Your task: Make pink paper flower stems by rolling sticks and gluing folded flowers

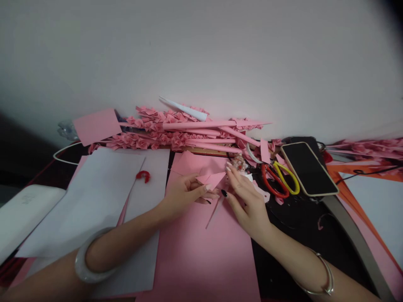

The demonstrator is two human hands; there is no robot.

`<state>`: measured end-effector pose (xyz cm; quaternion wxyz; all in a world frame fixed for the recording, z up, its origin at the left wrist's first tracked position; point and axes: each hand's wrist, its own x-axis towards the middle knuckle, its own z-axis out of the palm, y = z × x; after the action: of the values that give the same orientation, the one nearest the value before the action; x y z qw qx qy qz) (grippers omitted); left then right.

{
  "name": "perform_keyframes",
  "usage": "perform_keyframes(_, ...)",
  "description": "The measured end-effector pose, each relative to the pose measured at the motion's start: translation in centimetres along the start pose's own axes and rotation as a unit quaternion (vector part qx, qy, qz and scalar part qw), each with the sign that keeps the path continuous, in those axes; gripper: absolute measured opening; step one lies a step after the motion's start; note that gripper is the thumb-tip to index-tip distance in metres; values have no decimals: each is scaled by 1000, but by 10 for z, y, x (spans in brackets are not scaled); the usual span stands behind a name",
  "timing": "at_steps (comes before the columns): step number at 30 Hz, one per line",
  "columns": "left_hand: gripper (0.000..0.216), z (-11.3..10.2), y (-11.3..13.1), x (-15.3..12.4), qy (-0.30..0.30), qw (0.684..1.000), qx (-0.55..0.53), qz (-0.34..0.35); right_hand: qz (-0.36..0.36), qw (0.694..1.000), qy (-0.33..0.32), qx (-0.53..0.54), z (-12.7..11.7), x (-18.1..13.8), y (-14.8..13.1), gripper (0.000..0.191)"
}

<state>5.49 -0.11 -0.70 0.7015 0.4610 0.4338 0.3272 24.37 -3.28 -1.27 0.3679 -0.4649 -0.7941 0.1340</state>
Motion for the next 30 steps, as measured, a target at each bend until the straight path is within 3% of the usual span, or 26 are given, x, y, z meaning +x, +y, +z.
perform_keyframes(7,24,2,3,0,5,1000,-7,-8,-15,1000,-3,18,1,1,-2,57)
perform_keyframes(11,27,1,0,1,3,1000,0,-9,22,994,14,105,-1,2,-2,44)
perform_keyframes(15,31,0,-3,1,-26,1000,3,-6,93,956,41,274,2,4,1,26)
perform_keyframes(19,31,0,-1,-2,-51,998,19,-21,134,928,68,340,6,6,3,15)
perform_keyframes(23,30,0,-3,-3,-68,997,12,-19,131,932,72,330,6,6,2,21)
perform_keyframes(30,28,2,-7,-4,-116,993,-11,-20,78,975,53,203,2,2,-2,27)
